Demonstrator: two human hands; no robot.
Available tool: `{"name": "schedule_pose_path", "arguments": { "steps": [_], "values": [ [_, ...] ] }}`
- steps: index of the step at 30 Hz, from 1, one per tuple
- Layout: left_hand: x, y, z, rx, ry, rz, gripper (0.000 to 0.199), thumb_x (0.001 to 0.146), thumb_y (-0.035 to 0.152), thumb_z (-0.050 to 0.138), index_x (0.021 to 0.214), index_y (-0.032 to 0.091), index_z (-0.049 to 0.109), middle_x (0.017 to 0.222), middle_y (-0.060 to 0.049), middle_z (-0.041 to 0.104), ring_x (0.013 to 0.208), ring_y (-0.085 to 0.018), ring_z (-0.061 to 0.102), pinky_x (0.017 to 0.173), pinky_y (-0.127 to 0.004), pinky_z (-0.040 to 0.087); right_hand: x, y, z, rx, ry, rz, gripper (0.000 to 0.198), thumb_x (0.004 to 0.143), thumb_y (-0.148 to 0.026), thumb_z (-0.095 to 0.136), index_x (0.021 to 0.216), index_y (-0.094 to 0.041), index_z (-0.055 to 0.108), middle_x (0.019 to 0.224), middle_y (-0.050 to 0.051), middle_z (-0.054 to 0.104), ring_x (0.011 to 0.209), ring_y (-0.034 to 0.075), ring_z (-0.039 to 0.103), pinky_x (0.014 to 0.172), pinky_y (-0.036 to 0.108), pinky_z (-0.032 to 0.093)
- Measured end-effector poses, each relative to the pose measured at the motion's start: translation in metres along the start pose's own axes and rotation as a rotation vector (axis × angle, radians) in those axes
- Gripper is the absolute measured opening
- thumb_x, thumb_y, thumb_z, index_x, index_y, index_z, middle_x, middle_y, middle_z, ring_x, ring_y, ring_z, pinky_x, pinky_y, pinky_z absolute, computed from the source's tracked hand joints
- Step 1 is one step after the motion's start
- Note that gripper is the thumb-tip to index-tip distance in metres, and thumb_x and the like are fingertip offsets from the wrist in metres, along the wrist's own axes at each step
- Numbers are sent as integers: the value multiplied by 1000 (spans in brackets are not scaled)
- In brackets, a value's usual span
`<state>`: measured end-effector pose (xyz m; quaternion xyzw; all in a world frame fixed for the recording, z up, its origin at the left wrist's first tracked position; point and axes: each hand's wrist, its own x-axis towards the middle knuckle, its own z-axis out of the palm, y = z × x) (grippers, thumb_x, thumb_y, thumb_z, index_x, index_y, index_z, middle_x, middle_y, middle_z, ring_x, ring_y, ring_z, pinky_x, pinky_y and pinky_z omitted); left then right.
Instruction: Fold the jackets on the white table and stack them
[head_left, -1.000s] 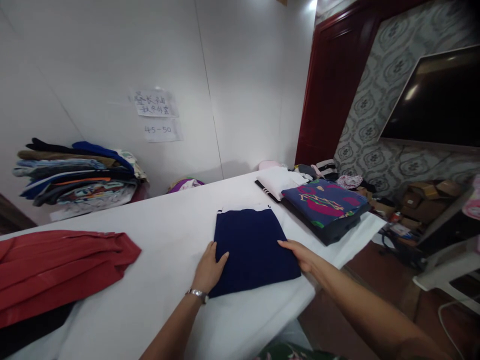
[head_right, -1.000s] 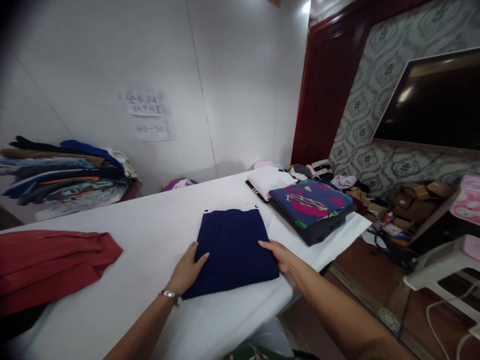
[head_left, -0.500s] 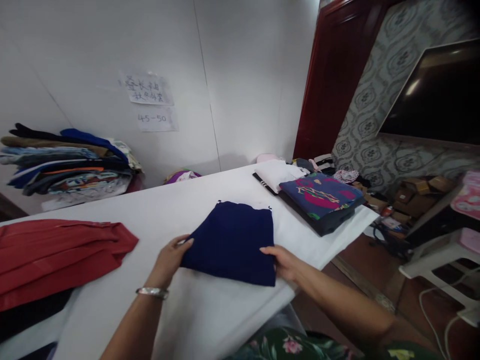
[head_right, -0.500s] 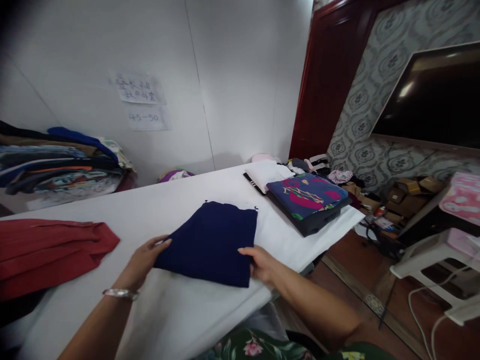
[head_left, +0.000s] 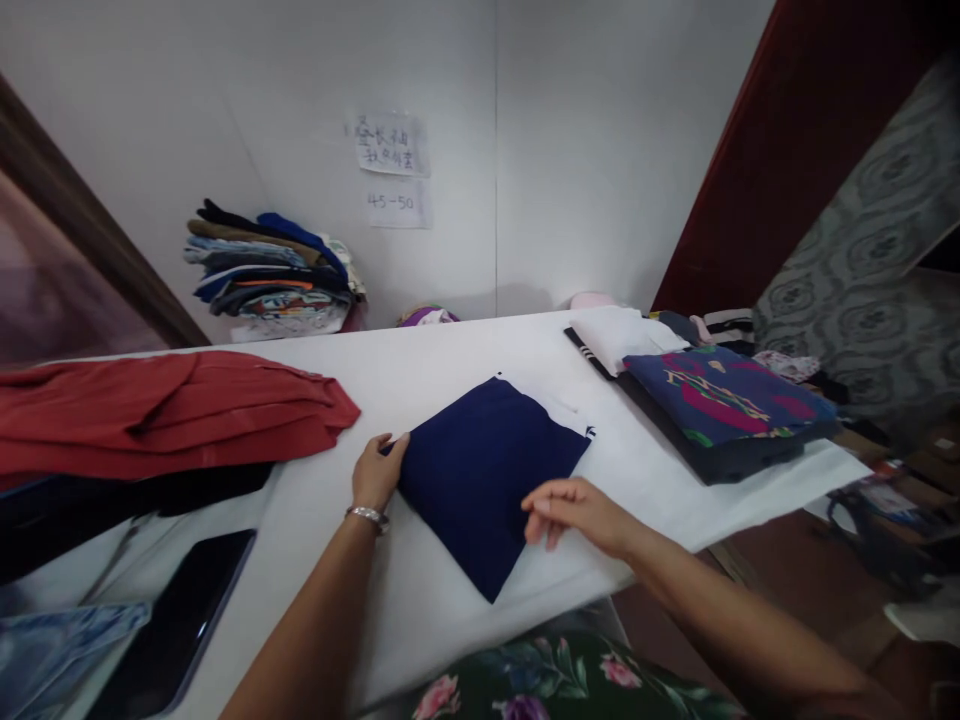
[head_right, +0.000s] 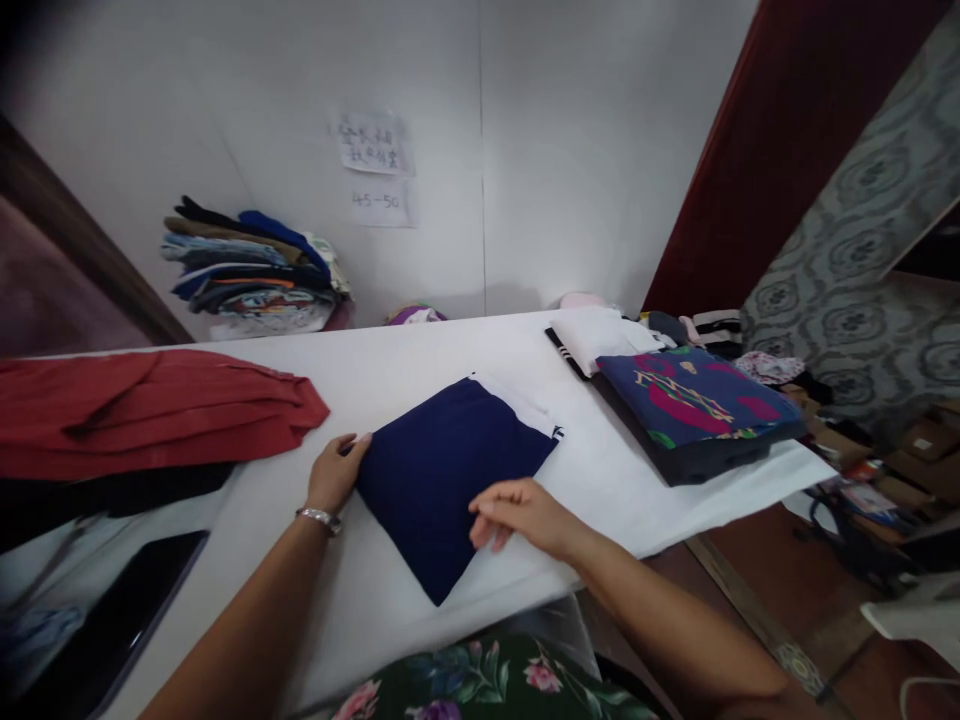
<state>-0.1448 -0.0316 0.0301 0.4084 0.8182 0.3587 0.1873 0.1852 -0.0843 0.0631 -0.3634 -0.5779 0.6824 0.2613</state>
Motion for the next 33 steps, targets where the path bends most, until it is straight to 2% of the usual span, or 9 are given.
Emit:
{"name": "schedule_pose_path", "arguments": {
  "steps": [3, 6, 10, 12, 14, 17, 21, 27, 33],
  "values": [
    [-6, 3, 1, 65, -6, 26, 44, 85, 48, 57, 115, 18, 68, 117, -12, 72, 111, -27, 65, 97, -37, 48, 41, -19, -3, -360, 177, -348, 31, 88, -45, 62, 108, -25, 73, 114, 6, 74, 108, 21, 68, 95, 38, 53],
    [-7, 3, 2, 97, -3, 37, 33, 88, 38, 54, 110, 18, 70, 111, -10, 74, 104, -25, 67, 92, -34, 49, 95, -22, -10, -719, 153, -574, 34, 92, -41, 56, 119, -25, 70, 135, 7, 63, 134, 23, 50, 117, 47, 34],
    [-6, 1, 4, 128, 0, 62, 27, 89, 34, 53, 104, 21, 71, 105, -7, 75, 98, -23, 67, 87, -31, 49, 149, -12, -25, -1108, 47, -409, 49, 94, -41, 54, 137, -17, 59, 149, 14, 48, 145, 29, 35, 121, 56, 19],
    [-6, 1, 4, 147, -8, 65, 26, 90, 33, 52, 104, 21, 71, 104, -6, 75, 97, -22, 67, 84, -31, 49, 162, -8, -31, -1197, 4, -333, 50, 96, -43, 50, 138, -18, 57, 151, 13, 46, 146, 29, 34, 121, 55, 18],
    [-6, 2, 4, 170, -26, 68, 27, 91, 32, 51, 105, 21, 70, 105, -7, 75, 97, -23, 67, 83, -31, 49, 170, -7, -38, -1199, -19, -349, 46, 97, -44, 47, 134, -21, 62, 148, 10, 51, 144, 26, 38, 121, 51, 22],
    [-6, 3, 4, 201, -48, 67, 28, 92, 33, 49, 108, 22, 70, 108, -7, 75, 99, -23, 67, 82, -31, 49, 182, -17, -55, -1137, 123, -351, 39, 97, -36, 46, 127, -24, 67, 142, 6, 58, 139, 22, 45, 119, 41, 29],
    [-9, 4, 4, 244, -41, 90, 29, 93, 33, 46, 107, 22, 69, 110, -7, 74, 102, -24, 67, 83, -31, 47, 212, -40, -83, -1100, 388, -141, 46, 95, -31, 47, 138, -19, 57, 148, 9, 51, 141, 23, 43, 119, 39, 29],
    [-12, 4, 6, 294, -15, 85, 29, 95, 39, 43, 99, 21, 66, 103, -8, 74, 96, -24, 67, 78, -32, 46, 251, -43, -101, -1079, 427, 23, 62, 89, -45, 59, 139, -10, 55, 143, 18, 55, 132, 30, 52, 109, 38, 40],
    [-11, 3, 7, 313, 5, 25, 26, 94, 42, 46, 94, 21, 61, 94, -8, 72, 89, -24, 67, 71, -31, 43, 260, -37, -99, -1085, 491, -43, 42, 91, -35, 56, 129, -19, 64, 135, 9, 64, 127, 23, 57, 107, 31, 41]
  ]
}}
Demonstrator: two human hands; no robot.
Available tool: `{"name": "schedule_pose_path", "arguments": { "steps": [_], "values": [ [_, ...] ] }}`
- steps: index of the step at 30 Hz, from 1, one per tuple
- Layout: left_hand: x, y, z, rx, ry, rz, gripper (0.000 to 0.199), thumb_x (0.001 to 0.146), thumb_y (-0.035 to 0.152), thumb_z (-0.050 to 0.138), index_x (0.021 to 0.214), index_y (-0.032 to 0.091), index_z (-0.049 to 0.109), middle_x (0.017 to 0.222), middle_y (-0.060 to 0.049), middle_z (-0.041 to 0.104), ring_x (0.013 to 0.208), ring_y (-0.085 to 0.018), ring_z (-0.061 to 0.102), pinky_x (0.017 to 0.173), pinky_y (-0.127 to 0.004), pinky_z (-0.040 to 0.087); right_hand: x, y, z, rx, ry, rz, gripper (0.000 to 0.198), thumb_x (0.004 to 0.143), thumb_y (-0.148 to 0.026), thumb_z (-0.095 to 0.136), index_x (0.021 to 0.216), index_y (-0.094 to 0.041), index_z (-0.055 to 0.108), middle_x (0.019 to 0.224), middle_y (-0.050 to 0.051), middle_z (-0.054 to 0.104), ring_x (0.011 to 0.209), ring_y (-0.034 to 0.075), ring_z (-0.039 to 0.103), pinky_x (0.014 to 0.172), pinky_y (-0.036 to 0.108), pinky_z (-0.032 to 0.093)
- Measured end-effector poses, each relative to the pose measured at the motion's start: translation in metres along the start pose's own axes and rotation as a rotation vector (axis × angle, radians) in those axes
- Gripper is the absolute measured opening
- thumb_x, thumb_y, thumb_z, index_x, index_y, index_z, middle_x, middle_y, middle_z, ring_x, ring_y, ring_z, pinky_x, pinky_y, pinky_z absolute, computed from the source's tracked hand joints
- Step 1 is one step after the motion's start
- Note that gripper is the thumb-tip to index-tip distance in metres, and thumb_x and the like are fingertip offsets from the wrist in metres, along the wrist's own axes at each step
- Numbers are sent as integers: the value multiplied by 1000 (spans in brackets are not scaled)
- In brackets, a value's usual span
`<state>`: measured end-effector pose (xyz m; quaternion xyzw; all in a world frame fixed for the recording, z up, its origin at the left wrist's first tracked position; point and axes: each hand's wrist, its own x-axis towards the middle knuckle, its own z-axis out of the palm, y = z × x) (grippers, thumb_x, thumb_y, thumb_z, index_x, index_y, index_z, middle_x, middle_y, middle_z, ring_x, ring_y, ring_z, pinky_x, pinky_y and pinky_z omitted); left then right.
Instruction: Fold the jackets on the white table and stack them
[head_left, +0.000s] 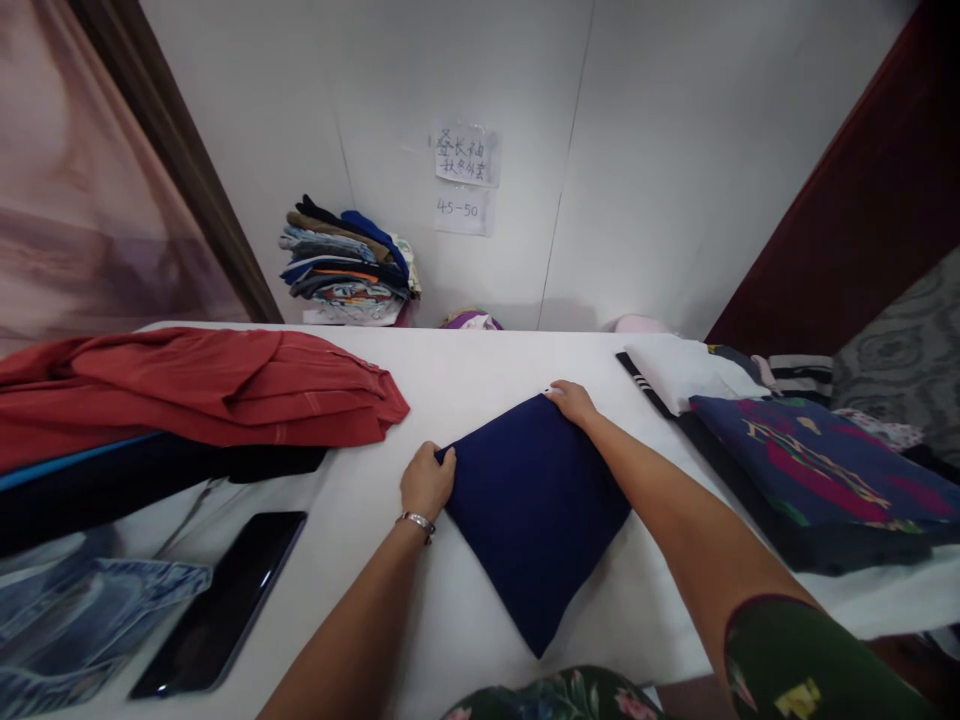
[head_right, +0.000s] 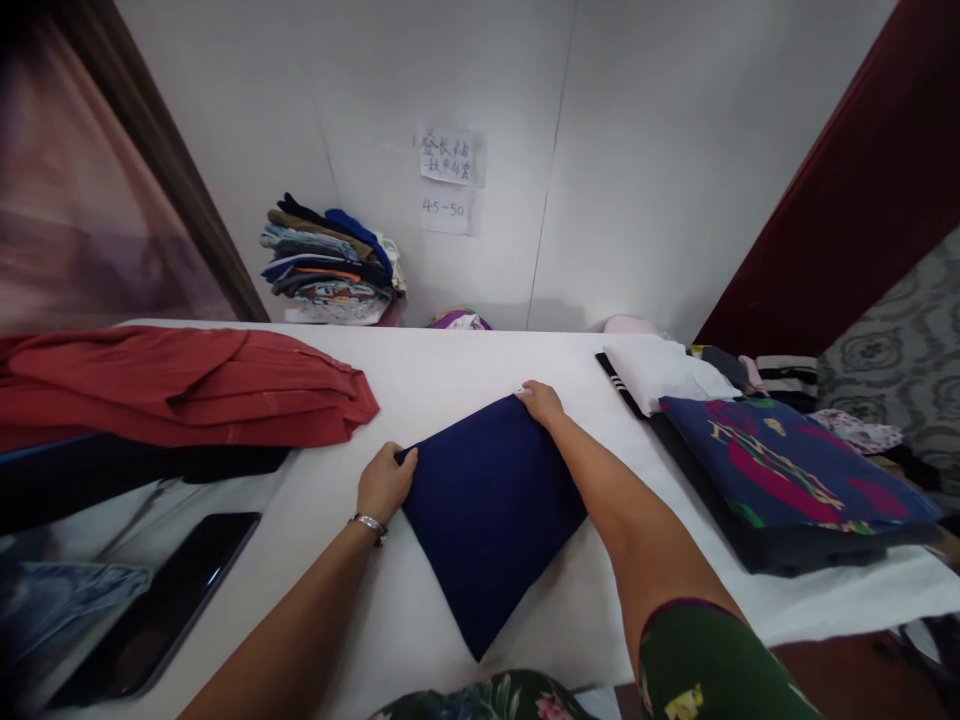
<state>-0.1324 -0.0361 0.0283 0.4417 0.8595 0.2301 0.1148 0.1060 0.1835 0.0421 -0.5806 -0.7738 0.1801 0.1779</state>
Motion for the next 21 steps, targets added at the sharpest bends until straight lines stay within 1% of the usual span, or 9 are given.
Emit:
{"name": "schedule_pose_path", "arguments": {
  "steps": [4, 8, 10, 13, 15, 17, 18, 19, 21],
  "values": [
    [0, 0, 0, -5, -18, -9, 22, 93, 40, 47, 94, 22, 59, 88, -7, 71, 86, -24, 66, 70, -31, 42, 9, 1, 4, 6, 32, -28, 37, 92, -33, 57, 126, -23, 66, 130, 6, 67, 121, 19, 60, 103, 28, 43],
    [0, 0, -1, -30, -33, -27, 19, 92, 38, 49, 96, 22, 58, 89, -6, 70, 86, -24, 66, 69, -31, 41, 15, 5, 11, -22, -16, -19, 27, 88, -29, 63, 111, -22, 74, 115, 6, 73, 112, 20, 65, 97, 28, 47],
    [0, 0, -1, -46, -38, -30, 17, 92, 36, 50, 100, 23, 57, 89, -6, 70, 85, -23, 66, 69, -30, 41, 16, 5, 11, -44, -30, -17, 26, 88, -31, 63, 110, -22, 74, 112, 6, 74, 109, 20, 66, 94, 28, 48],
    [-1, 0, -2, -66, -45, -18, 16, 92, 34, 49, 103, 23, 56, 91, -5, 71, 86, -22, 66, 70, -30, 41, 14, -1, 5, -95, -24, -3, 34, 89, -34, 62, 116, -17, 71, 115, 12, 72, 109, 26, 67, 92, 34, 50],
    [-2, 0, -2, -66, -46, -11, 16, 93, 33, 48, 103, 23, 56, 93, -5, 71, 88, -22, 67, 71, -30, 41, 7, -12, 1, -131, 0, -20, 40, 91, -34, 58, 124, -13, 67, 125, 18, 67, 117, 30, 62, 97, 41, 47],
    [-2, 1, -3, -59, -49, -11, 17, 93, 33, 48, 103, 23, 57, 96, -6, 71, 90, -23, 67, 72, -30, 42, -4, -25, 2, -148, 24, -94, 43, 95, -35, 52, 132, -15, 61, 139, 18, 58, 131, 30, 52, 107, 44, 39],
    [-2, 1, -3, -55, -51, -13, 17, 93, 33, 47, 103, 23, 57, 97, -6, 71, 91, -23, 67, 73, -30, 42, -10, -31, 5, -160, 23, -168, 45, 97, -38, 49, 136, -18, 58, 145, 15, 53, 137, 28, 45, 113, 45, 33],
    [-2, 2, -3, -51, -54, -15, 17, 93, 33, 47, 103, 23, 57, 98, -6, 71, 92, -23, 67, 73, -30, 42, -17, -36, 9, -179, 1, -255, 47, 98, -42, 47, 139, -21, 55, 149, 13, 49, 142, 27, 39, 116, 46, 27],
    [-2, 3, -4, -45, -60, -19, 18, 93, 33, 47, 103, 24, 58, 96, -6, 72, 92, -23, 67, 73, -30, 42, -28, -42, 19, -240, -113, -409, 52, 98, -50, 43, 142, -24, 52, 153, 10, 45, 146, 27, 31, 120, 50, 17]
  ]
}}
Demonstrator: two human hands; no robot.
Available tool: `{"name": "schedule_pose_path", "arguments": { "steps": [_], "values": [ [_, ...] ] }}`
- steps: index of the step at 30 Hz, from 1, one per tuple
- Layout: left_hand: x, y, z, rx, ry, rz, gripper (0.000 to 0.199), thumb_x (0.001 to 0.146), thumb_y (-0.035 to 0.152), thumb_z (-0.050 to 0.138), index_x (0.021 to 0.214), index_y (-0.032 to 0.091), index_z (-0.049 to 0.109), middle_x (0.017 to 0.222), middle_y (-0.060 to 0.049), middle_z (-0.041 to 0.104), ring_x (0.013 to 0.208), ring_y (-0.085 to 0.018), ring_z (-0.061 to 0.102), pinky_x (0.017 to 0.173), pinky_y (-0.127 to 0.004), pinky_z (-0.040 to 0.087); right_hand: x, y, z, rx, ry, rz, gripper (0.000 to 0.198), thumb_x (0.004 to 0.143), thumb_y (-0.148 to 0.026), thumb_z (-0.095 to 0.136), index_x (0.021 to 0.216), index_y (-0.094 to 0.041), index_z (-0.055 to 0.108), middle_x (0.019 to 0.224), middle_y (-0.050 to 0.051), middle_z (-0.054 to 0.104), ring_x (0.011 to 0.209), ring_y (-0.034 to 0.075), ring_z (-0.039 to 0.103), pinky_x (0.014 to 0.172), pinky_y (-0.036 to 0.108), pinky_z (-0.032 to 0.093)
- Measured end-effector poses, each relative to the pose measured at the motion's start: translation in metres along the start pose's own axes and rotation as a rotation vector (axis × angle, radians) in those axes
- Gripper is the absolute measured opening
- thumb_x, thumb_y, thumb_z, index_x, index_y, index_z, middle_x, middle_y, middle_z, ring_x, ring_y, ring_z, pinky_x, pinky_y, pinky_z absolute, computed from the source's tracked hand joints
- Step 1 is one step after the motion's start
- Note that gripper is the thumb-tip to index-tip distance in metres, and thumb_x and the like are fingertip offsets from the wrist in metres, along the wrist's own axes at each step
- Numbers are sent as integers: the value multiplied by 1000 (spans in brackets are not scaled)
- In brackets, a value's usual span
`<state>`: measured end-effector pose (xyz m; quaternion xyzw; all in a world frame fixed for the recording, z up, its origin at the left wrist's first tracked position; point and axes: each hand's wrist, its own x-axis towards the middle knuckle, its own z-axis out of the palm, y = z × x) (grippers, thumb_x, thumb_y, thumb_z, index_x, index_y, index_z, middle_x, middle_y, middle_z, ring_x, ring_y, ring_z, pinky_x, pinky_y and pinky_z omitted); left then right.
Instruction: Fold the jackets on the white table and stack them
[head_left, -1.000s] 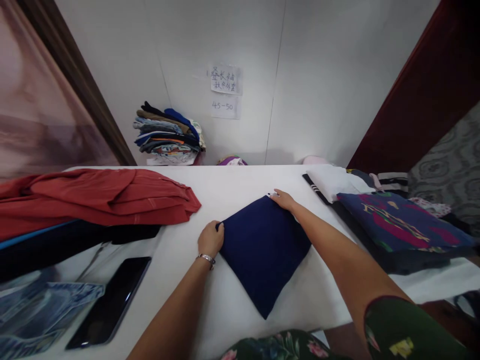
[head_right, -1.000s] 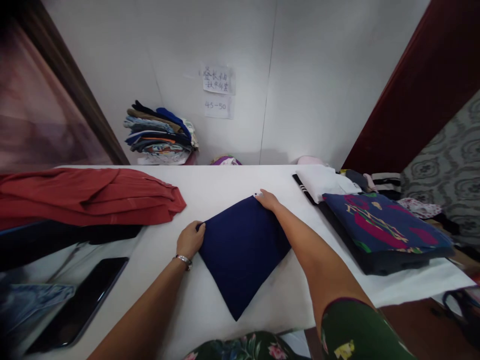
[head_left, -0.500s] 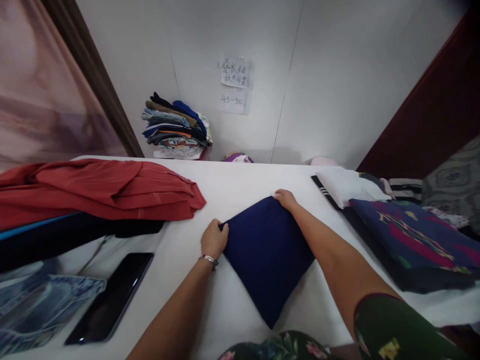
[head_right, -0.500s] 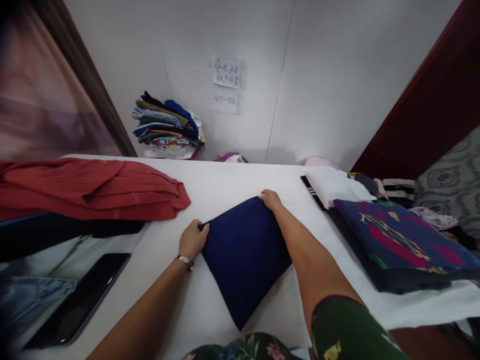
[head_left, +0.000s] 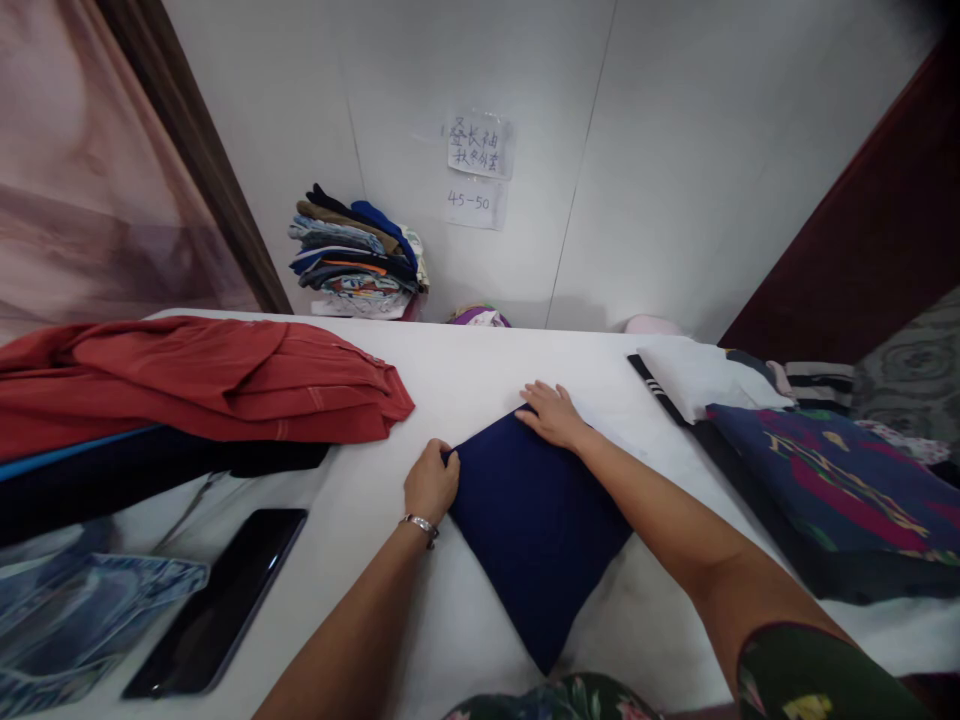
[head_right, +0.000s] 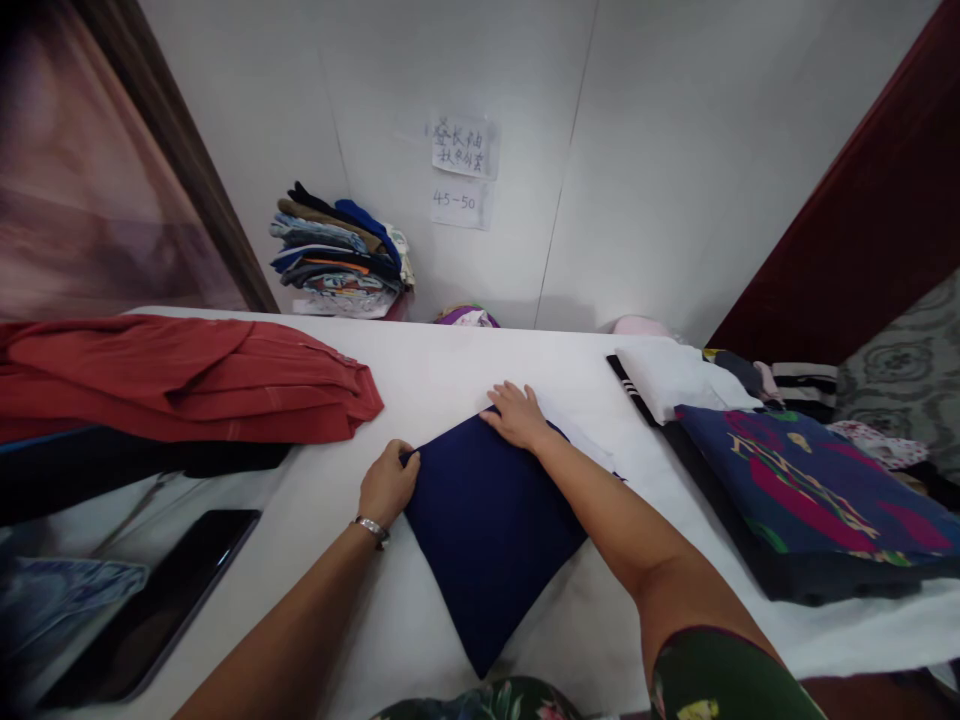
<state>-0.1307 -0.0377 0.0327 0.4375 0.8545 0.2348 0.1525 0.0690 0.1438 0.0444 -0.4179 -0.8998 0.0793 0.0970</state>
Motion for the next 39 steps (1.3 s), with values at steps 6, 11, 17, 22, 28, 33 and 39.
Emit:
{"name": "schedule_pose_path", "arguments": {
  "steps": [6, 11, 17, 22, 28, 33, 39],
  "values": [
    [1, 0, 1, 7, 6, 20, 17, 93, 33, 46, 102, 24, 58, 91, -5, 71, 88, -23, 67, 71, -30, 42, -7, -6, 17, -69, -148, -56, 58, 99, -57, 32, 143, -23, 50, 153, 12, 44, 145, 30, 32, 117, 56, 17],
    [2, -2, 2, -6, 7, 27, 18, 93, 33, 46, 102, 23, 58, 92, -5, 72, 90, -23, 67, 72, -31, 42, -8, -10, 8, -83, -134, -73, 54, 100, -54, 35, 140, -22, 53, 152, 12, 46, 144, 30, 34, 116, 56, 20],
    [2, -3, 2, -1, 6, 47, 19, 93, 33, 46, 103, 23, 59, 94, -7, 72, 92, -24, 67, 73, -31, 43, -42, 27, -8, 103, -68, 142, 52, 97, -49, 44, 142, -24, 53, 154, 9, 44, 144, 27, 36, 119, 51, 21],
    [3, -2, 3, -6, 14, 47, 20, 93, 33, 46, 103, 23, 59, 96, -8, 73, 93, -25, 68, 73, -32, 44, -102, 73, -9, 435, 37, 334, 59, 94, -55, 44, 141, -22, 54, 150, 5, 49, 142, 23, 41, 121, 41, 26],
    [3, -1, 1, 0, 13, 52, 21, 93, 34, 46, 104, 23, 60, 101, -9, 73, 96, -25, 68, 74, -32, 45, -162, 86, 0, 338, 220, 439, 54, 89, -54, 50, 130, -21, 64, 146, 8, 53, 143, 27, 38, 123, 47, 23],
    [2, 1, -1, 17, 3, 52, 22, 93, 35, 46, 105, 23, 60, 102, -9, 73, 95, -26, 68, 74, -33, 45, -215, 70, 13, 649, 450, 683, 66, 81, -58, 59, 138, -24, 54, 151, 7, 48, 144, 27, 37, 123, 49, 21],
    [3, 1, -1, 26, -3, 53, 23, 93, 36, 45, 106, 23, 60, 102, -9, 73, 95, -27, 67, 75, -33, 46, -270, 2, 15, 1554, 668, 830, 47, 69, -41, 82, 112, -34, 64, 127, 2, 68, 126, 25, 59, 111, 47, 47]
  ]
}}
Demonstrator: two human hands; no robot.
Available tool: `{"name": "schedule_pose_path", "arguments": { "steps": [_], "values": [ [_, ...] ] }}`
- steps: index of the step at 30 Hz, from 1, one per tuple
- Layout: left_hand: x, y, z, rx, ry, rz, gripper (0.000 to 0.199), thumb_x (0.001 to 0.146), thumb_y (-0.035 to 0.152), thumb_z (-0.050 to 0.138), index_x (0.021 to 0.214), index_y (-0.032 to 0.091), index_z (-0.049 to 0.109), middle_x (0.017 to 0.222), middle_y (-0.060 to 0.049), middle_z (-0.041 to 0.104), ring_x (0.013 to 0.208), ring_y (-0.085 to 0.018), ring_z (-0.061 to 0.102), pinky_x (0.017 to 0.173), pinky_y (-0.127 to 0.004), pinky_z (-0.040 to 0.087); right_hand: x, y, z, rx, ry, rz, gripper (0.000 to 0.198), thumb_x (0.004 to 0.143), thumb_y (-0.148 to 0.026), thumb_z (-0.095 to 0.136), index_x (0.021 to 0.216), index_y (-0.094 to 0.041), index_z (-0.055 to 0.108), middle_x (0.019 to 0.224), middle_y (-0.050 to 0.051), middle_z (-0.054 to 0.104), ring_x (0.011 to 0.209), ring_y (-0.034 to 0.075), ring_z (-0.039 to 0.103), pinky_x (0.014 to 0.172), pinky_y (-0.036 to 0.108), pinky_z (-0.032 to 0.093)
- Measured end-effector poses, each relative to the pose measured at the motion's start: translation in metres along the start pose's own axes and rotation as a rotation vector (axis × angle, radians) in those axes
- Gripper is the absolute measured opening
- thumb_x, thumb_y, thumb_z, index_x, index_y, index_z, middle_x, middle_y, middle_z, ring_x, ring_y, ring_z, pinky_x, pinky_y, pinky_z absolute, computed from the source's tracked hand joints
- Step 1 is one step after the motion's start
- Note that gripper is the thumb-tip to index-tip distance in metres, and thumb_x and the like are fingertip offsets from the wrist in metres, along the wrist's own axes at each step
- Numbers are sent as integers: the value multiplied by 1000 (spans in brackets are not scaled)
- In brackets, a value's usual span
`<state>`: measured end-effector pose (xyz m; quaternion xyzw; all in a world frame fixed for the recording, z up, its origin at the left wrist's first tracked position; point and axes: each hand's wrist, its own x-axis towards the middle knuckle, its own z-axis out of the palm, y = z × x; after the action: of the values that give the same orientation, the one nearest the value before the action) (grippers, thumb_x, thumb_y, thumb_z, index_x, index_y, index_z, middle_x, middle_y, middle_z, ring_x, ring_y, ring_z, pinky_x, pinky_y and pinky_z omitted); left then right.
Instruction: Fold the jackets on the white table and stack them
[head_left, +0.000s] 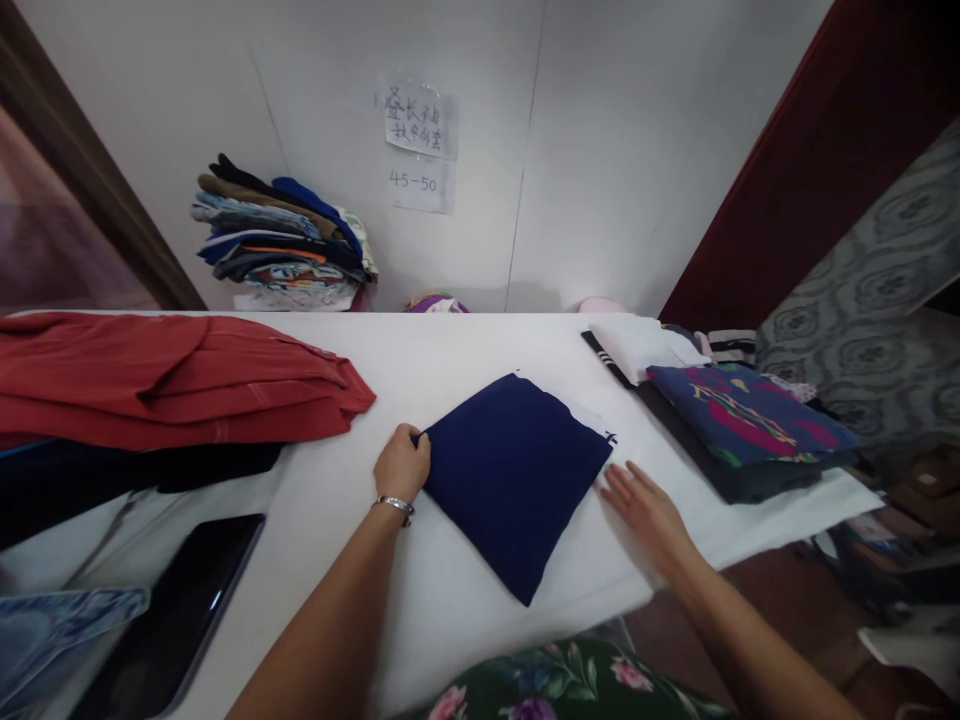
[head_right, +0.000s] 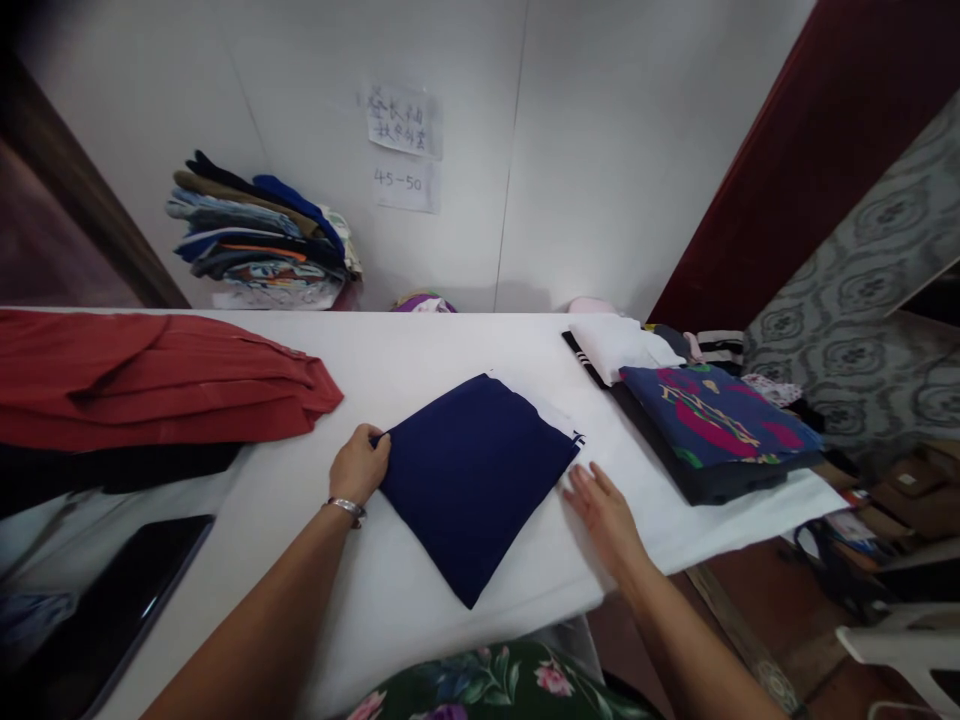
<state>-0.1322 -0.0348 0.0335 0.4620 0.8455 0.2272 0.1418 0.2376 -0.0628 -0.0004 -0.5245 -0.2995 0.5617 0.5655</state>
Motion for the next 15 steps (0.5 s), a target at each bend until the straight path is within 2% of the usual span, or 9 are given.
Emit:
{"name": "schedule_pose_path", "arguments": {
  "steps": [3, 6, 10, 15],
  "values": [
    [1, 0, 0, -7, 5, 2, 23, 93, 36, 45, 105, 23, 60, 102, -10, 73, 96, -27, 67, 76, -34, 46, -29, 3, 11, 145, -149, 187, 23, 73, -36, 81, 93, -30, 69, 113, 2, 74, 117, 24, 65, 106, 42, 52],
    [0, 0, 0, -14, 6, 7, 23, 92, 36, 46, 105, 23, 61, 101, -10, 73, 95, -27, 67, 75, -34, 46, -40, 3, 26, 169, -275, 302, 10, 82, -34, 73, 90, -28, 72, 109, 1, 75, 110, 20, 68, 103, 35, 54],
    [0, 0, -1, -15, 1, 12, 24, 93, 36, 45, 106, 23, 60, 101, -10, 73, 96, -27, 67, 75, -34, 46, -39, 0, 43, 205, -426, 420, 13, 88, -38, 66, 90, -27, 72, 98, 1, 76, 92, 17, 72, 89, 29, 58],
    [0, -1, 0, -14, -5, 10, 23, 93, 35, 44, 105, 23, 60, 102, -9, 73, 96, -27, 67, 76, -34, 46, -33, -1, 57, 313, -474, 479, 21, 92, -44, 61, 95, -27, 71, 89, -1, 77, 80, 15, 72, 85, 30, 59]
  ]
}}
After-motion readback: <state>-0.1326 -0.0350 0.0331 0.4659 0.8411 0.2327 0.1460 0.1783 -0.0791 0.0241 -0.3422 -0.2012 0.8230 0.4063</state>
